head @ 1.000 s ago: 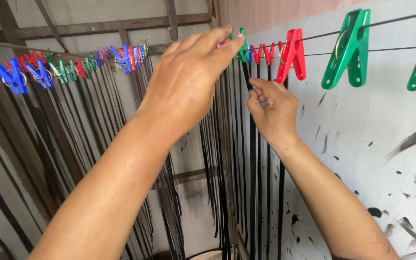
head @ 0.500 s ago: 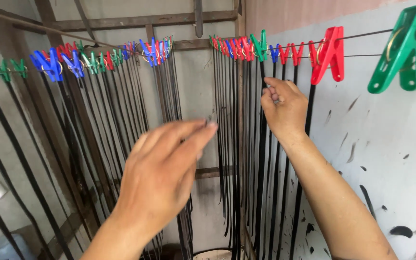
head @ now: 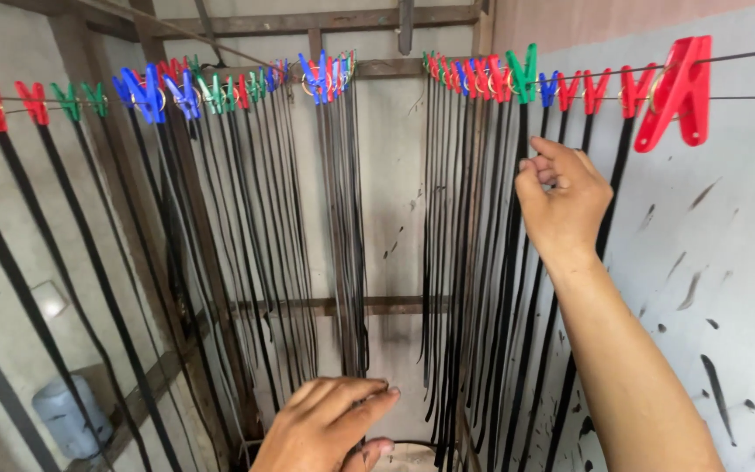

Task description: Applying edge finish to leather straps using a roller machine and hanging them to dry with clothespins.

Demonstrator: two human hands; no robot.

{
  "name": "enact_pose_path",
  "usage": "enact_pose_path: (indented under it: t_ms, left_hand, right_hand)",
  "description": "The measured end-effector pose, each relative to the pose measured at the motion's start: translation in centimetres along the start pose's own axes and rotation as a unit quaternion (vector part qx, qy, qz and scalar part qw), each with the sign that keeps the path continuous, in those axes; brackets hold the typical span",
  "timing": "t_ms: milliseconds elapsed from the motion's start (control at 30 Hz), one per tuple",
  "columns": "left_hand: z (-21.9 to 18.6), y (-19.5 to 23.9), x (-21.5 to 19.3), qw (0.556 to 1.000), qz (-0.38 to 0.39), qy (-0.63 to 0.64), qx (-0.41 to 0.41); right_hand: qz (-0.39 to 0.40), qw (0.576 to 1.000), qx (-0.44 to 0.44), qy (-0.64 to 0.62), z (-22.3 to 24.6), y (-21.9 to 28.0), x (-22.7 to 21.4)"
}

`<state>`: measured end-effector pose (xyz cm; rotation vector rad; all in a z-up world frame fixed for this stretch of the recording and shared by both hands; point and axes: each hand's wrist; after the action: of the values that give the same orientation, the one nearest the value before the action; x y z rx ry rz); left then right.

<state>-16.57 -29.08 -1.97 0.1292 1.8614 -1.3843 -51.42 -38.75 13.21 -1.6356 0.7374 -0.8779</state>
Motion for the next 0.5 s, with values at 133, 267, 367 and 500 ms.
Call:
enact_pose_path:
  t_ms: [133,267,367,500]
  left_hand:
    - [1.8,3.0,2.7,0.997,0.057,0.036,-0.026]
    - [3.7,6.8,5.3,0.995,0.063,0.055,-0.062]
    - [4.1,10.3,7.1,0.957,0.109,0.156,-0.221]
    - [5.1,15.1,9.5,0.819,0.196,0.257,-0.474]
  right_hand:
    - [-0.013,0.997,0.054,-0.048,0.9,0.6,-0.3]
    - [-0.003,1.0,0.021,-0.019,3.9,1.5,-3.2]
    - [0.004,0.999,0.025,-0.031,7.7,4.1,-5.9]
    - [0.032,0.996,0.041,-0.074,11.7,10.2,-8.4]
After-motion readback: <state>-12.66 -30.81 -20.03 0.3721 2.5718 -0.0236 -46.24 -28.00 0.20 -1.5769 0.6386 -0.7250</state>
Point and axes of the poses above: each hand's wrist, its own y-axis away from the middle knuckle, its own x-axis out of the palm, z = x × y, and after that the axes turned 10 degrees about -x, right-handed
